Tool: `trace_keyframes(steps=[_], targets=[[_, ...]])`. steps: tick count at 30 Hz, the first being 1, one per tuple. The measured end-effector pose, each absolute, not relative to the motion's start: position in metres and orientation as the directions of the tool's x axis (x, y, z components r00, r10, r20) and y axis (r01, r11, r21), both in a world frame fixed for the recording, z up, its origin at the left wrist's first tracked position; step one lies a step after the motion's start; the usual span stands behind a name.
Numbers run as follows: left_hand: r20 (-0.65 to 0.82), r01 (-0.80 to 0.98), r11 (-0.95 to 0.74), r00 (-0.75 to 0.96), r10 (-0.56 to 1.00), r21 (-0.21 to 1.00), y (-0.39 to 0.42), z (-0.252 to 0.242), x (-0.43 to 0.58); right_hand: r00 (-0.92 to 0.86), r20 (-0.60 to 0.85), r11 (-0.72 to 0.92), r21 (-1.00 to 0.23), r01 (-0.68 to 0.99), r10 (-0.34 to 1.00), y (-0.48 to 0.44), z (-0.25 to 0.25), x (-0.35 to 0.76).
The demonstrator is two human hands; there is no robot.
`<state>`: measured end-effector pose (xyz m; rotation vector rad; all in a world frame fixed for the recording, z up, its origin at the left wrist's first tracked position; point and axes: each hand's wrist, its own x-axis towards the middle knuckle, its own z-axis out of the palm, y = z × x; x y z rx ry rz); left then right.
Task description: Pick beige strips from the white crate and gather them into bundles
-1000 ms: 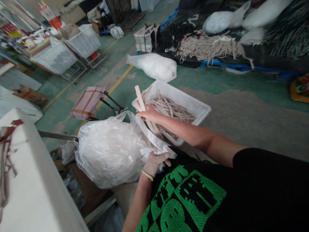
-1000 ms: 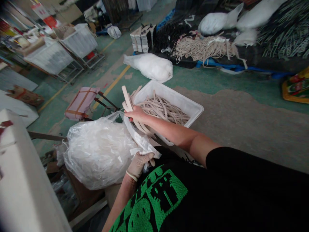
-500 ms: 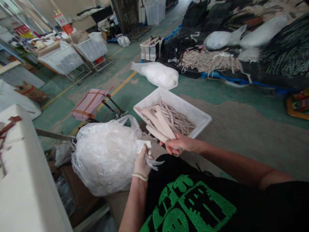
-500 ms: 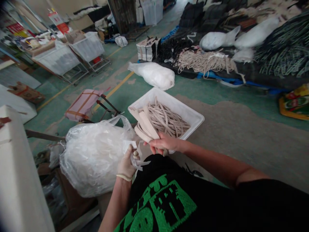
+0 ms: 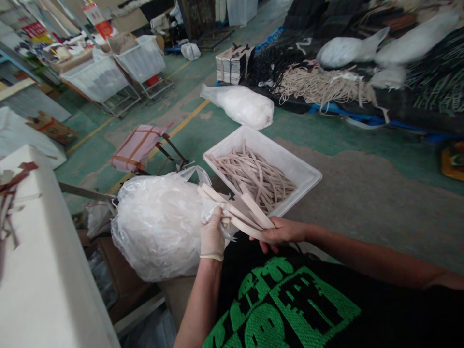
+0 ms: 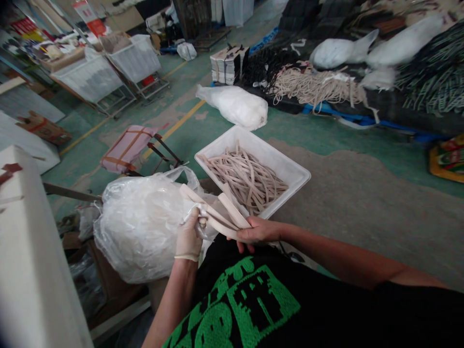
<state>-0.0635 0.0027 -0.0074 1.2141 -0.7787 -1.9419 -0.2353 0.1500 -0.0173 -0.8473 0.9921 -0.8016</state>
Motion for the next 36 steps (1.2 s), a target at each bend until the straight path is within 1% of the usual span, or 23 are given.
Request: trace_keyframes(steps=[2, 4, 6, 8, 10, 13, 15, 17, 19, 21, 24, 27, 29, 32, 36], targets=[[-0.438, 0.199, -0.522, -0.349, -0.829, 0.829, 0.010, -0.006, -0.063, 0.352, -0.321, 0.411, -0.886, 0.217, -0.879, 0.141, -0.013, -0.233], [-0.427, 0.151, -0.516, -0.395, -0.813, 0.843, 0.016, -0.006, -0.063, 0.331, -0.289, 0.376, -0.895, 0.241, -0.898, 0.130, -0.009, -0.230], [-0.435, 0.124, -0.526, -0.421, -0.796, 0.842, 0.021, -0.005, -0.064, 0.261, -0.293, 0.351, -0.912, 0.215, -0.920, 0.119, -0.005, -0.226], [-0.450, 0.117, -0.544, -0.435, -0.780, 0.831, 0.023, -0.006, -0.065, 0.151, -0.311, 0.334, -0.927, 0.168, -0.938, 0.109, -0.003, -0.221], [-0.490, 0.130, -0.582, -0.414, -0.768, 0.803, 0.022, -0.006, -0.065, 0.033, -0.326, 0.327, -0.936, 0.131, -0.945, 0.103, 0.000, -0.218], [-0.589, 0.198, -0.660, -0.318, -0.743, 0.725, 0.013, -0.005, -0.063, -0.106, -0.321, 0.312, -0.945, 0.095, -0.941, 0.104, 0.004, -0.219], [-0.639, 0.271, -0.694, -0.271, -0.720, 0.667, 0.004, -0.001, -0.059, -0.159, -0.332, 0.324, -0.943, 0.076, -0.930, 0.113, 0.007, -0.224], [-0.677, 0.315, -0.727, -0.271, -0.685, 0.610, -0.005, 0.003, -0.055, -0.190, -0.375, 0.369, -0.927, 0.070, -0.907, 0.125, 0.011, -0.231], [-0.697, 0.326, -0.751, -0.286, -0.658, 0.575, -0.010, 0.007, -0.053, -0.199, -0.433, 0.428, -0.901, 0.073, -0.879, 0.139, 0.014, -0.237], [-0.701, 0.324, -0.755, -0.286, -0.653, 0.571, -0.012, 0.008, -0.053, -0.172, -0.476, 0.470, -0.879, 0.073, -0.863, 0.151, 0.018, -0.240], [-0.707, 0.299, -0.755, -0.271, -0.653, 0.584, -0.011, 0.006, -0.055, -0.079, -0.485, 0.481, -0.875, 0.058, -0.871, 0.163, 0.025, -0.241], [-0.700, 0.266, -0.767, -0.313, -0.642, 0.584, -0.010, 0.003, -0.055, -0.020, -0.477, 0.476, -0.878, 0.047, -0.879, 0.168, 0.027, -0.239], [-0.705, 0.267, -0.780, -0.334, -0.626, 0.566, -0.011, 0.003, -0.055, -0.017, -0.473, 0.472, -0.880, 0.044, -0.881, 0.168, 0.025, -0.239], [-0.736, 0.294, -0.792, -0.297, -0.608, 0.536, -0.011, 0.007, -0.055, -0.027, -0.467, 0.465, -0.884, 0.040, -0.884, 0.166, 0.020, -0.240], [-0.740, 0.265, -0.796, -0.294, -0.605, 0.545, -0.011, 0.006, -0.052, -0.063, -0.491, 0.490, -0.871, 0.029, -0.869, 0.165, 0.019, -0.239]])
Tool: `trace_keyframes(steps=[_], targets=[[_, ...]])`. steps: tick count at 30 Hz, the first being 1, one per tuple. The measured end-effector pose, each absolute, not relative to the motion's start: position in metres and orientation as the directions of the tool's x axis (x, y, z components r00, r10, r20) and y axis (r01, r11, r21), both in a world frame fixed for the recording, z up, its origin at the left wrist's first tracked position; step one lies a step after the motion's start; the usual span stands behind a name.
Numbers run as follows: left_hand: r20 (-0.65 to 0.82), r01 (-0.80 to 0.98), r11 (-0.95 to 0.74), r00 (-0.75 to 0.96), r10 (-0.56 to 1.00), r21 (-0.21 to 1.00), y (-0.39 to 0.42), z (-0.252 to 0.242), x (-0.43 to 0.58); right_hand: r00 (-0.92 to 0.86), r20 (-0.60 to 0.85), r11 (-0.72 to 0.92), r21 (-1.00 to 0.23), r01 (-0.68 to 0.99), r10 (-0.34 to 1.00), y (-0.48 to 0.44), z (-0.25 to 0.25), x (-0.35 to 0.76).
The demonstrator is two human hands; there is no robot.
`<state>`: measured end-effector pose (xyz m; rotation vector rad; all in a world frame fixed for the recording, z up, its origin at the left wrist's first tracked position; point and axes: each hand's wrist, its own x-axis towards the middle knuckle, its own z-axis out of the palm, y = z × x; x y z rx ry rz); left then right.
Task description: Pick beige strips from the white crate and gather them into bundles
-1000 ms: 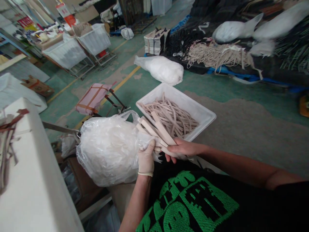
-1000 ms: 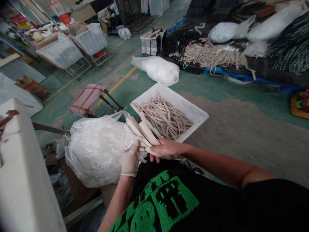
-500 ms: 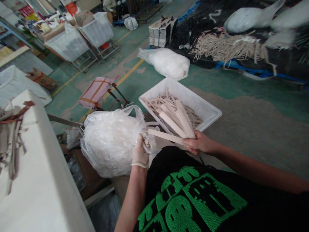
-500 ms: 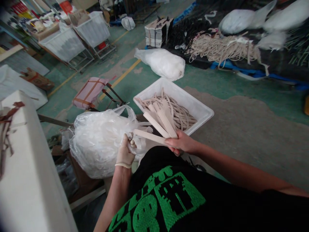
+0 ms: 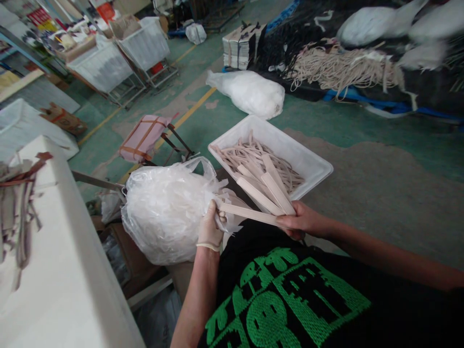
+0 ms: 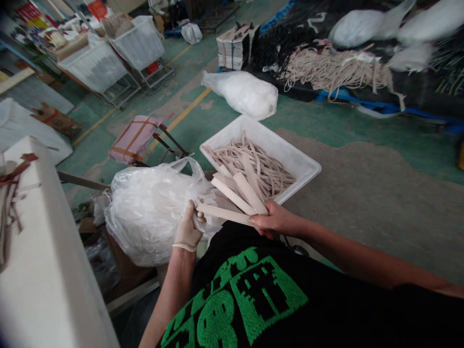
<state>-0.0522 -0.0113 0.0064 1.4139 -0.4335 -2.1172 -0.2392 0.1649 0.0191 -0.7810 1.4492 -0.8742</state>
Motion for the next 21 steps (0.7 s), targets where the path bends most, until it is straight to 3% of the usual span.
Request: trace_keyframes(steps=[8, 15, 21], targets=[[-0.679, 0.192, -0.746, -0.317, -0.662, 0.638, -0.008, -0.003, -0.050, -0.175, -0.528, 0.532, -0.846, 0.026, -0.831, 0.159, 0.013, -0.228], [-0.616, 0.188, -0.642, -0.180, -0.767, 0.744, -0.007, 0.002, -0.053, -0.227, -0.539, 0.554, -0.832, -0.006, -0.811, 0.163, 0.006, -0.227], [-0.609, 0.092, -0.667, -0.333, -0.720, 0.739, 0.015, -0.006, -0.067, -0.216, -0.467, 0.480, -0.877, -0.010, -0.857, 0.140, 0.009, -0.212]])
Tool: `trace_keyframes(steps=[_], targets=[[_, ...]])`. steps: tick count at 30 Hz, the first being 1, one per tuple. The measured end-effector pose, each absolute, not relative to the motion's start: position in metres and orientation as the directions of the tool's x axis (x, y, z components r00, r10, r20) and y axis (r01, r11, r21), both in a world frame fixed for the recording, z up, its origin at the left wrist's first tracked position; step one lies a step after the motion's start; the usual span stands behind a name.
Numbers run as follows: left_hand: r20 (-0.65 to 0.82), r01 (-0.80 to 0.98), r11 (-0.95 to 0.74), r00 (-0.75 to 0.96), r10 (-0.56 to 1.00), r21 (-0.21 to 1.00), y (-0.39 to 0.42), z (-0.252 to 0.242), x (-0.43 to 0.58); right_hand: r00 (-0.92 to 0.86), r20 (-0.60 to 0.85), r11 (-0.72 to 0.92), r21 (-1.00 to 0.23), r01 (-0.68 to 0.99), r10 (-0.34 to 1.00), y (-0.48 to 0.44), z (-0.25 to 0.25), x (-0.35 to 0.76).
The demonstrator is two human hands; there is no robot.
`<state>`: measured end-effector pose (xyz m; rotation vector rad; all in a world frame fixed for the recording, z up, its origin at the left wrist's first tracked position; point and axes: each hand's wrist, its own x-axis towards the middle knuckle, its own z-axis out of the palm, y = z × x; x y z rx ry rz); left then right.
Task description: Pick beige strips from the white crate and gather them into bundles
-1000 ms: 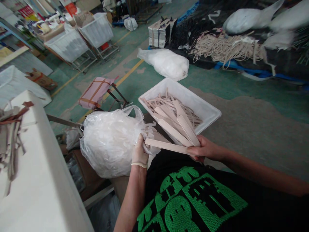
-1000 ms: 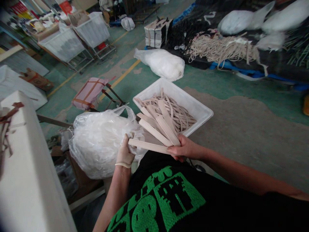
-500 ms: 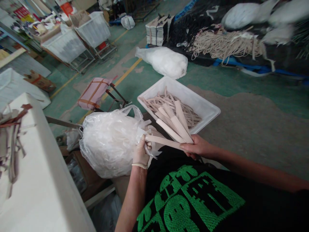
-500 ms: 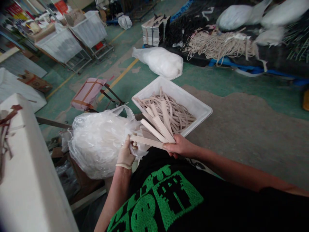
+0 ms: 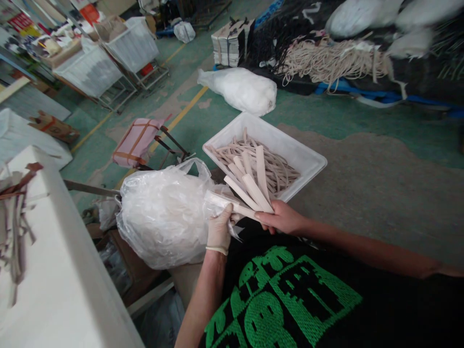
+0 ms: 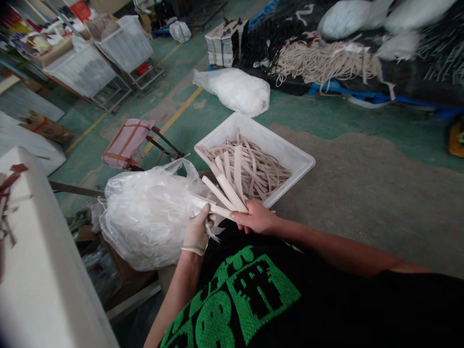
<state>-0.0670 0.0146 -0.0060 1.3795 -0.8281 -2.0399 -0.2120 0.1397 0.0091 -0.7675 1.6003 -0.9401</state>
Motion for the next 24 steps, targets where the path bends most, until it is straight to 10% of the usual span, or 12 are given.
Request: trace_keyframes(steps=[7, 24], targets=[[-0.586, 0.146, -0.634, -0.271, -0.764, 0.759, -0.003, 0.002, -0.061, -0.024, -0.427, 0.425, -0.903, 0.058, -0.904, 0.145, 0.013, -0.220], [-0.557, -0.010, -0.602, -0.392, -0.732, 0.798, 0.012, -0.001, -0.079, -0.239, -0.333, 0.343, -0.939, -0.004, -0.912, 0.129, 0.010, -0.217]])
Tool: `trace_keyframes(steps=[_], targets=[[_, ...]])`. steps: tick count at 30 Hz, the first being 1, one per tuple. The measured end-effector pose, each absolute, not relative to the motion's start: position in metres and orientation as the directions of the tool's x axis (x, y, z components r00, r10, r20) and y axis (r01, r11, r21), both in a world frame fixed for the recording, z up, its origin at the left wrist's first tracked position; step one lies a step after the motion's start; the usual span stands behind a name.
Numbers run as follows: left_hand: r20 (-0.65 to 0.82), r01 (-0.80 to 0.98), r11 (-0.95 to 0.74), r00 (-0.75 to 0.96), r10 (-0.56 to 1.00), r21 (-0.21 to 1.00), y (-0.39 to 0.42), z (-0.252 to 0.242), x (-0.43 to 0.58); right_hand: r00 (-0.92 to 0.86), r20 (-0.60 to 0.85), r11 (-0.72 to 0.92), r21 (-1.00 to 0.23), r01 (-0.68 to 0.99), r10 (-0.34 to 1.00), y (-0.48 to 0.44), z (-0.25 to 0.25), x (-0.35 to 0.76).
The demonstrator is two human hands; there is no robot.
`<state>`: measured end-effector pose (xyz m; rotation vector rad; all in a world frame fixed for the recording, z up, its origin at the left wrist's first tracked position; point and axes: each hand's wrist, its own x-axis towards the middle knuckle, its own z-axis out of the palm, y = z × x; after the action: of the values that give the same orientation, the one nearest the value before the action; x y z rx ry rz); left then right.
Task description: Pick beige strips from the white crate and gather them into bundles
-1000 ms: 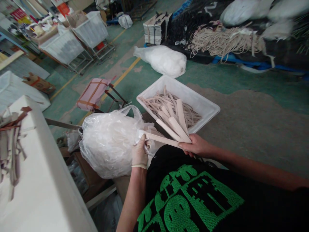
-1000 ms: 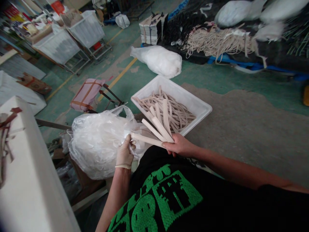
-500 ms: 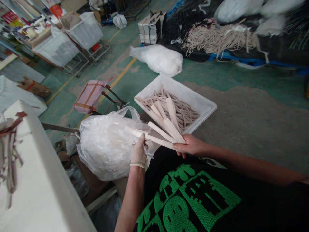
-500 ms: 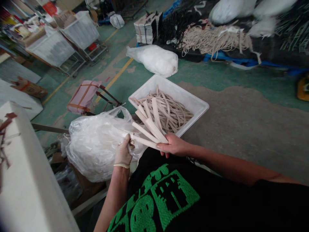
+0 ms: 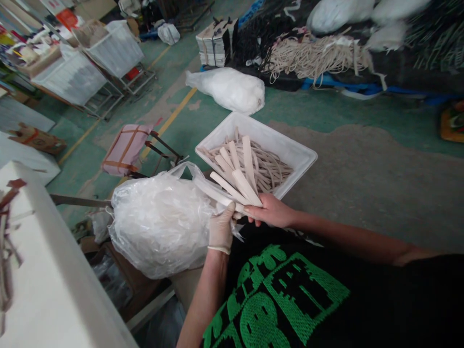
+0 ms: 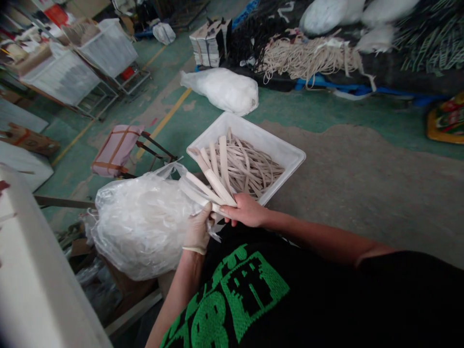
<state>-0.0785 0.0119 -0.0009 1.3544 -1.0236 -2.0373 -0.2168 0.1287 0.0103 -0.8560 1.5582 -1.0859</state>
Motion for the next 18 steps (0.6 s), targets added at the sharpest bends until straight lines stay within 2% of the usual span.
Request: trace_keyframes(steps=[3, 7, 10, 13, 18], targets=[[-0.552, -0.025, -0.594, -0.404, -0.730, 0.804, 0.009, 0.001, -0.080, -0.230, -0.310, 0.318, -0.948, 0.003, -0.922, 0.125, 0.010, -0.218], [-0.557, 0.027, -0.598, -0.335, -0.760, 0.801, -0.004, 0.003, -0.076, -0.169, -0.362, 0.369, -0.929, -0.012, -0.917, 0.131, 0.010, -0.218], [-0.562, -0.017, -0.604, -0.387, -0.731, 0.797, 0.002, 0.000, -0.082, -0.243, -0.367, 0.386, -0.922, -0.036, -0.898, 0.125, 0.011, -0.218], [-0.555, -0.047, -0.594, -0.422, -0.717, 0.803, 0.006, -0.001, -0.088, -0.301, -0.336, 0.348, -0.937, 0.013, -0.892, 0.118, 0.013, -0.221], [-0.550, -0.001, -0.580, -0.318, -0.772, 0.815, -0.015, 0.005, -0.085, -0.191, -0.376, 0.384, -0.923, -0.008, -0.907, 0.126, 0.015, -0.227]])
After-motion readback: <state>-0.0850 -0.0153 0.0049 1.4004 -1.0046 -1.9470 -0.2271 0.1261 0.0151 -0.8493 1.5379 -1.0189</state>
